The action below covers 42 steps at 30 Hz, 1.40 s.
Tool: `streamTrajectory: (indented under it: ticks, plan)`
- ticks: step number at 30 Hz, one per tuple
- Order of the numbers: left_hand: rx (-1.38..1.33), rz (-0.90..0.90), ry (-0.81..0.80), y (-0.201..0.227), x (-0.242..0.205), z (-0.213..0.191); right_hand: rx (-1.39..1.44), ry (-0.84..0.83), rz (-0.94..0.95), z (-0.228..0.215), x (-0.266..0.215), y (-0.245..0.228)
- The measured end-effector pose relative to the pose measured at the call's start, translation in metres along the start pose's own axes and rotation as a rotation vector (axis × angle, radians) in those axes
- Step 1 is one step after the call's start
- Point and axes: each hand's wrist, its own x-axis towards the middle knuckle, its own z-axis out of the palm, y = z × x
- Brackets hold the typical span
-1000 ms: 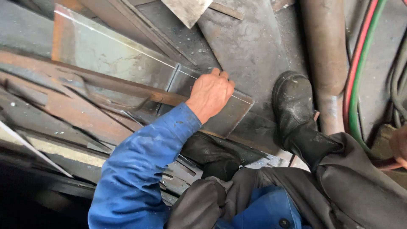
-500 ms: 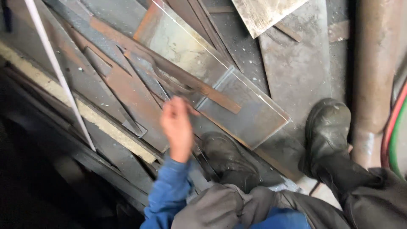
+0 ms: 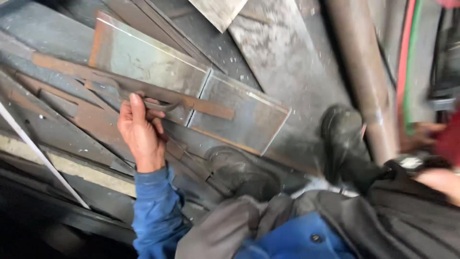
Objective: Cutting a steel plate using an oxy-fuel torch on a workshop floor area.
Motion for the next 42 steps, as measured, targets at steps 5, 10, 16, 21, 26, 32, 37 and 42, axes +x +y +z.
streamTrajectory:
  ticks: [5,10,16,21,26,32,37,42]
  plan:
    - [0.057,-0.027,-0.018,0.007,-0.013,0.0,-0.295,-0.29,-0.251,0.066,0.061,-0.053]
    - [0.19,-0.15,0.068,-0.006,-0.048,0.049,-0.255,-0.332,-0.055,0.05,0.084,-0.004]
    - [0.126,-0.113,-0.035,-0.053,-0.088,0.094,-0.188,-0.445,-0.169,0.02,0.095,0.033]
    - [0.188,-0.112,-0.035,-0.049,-0.085,0.108,-0.158,-0.493,-0.238,0.004,0.096,0.059]
    - [0.26,-0.143,0.012,-0.038,-0.053,0.099,-0.06,-0.421,-0.224,0.015,0.099,0.05]
    - [0.133,-0.093,0.015,-0.035,-0.02,0.091,-0.022,-0.409,-0.144,0.016,0.103,0.054]
    - [0.099,-0.069,0.017,-0.039,-0.014,0.089,-0.064,-0.406,-0.146,0.02,0.107,0.046]
    - [0.125,-0.059,0.02,-0.036,-0.014,0.091,-0.111,-0.401,-0.118,0.024,0.111,0.032]
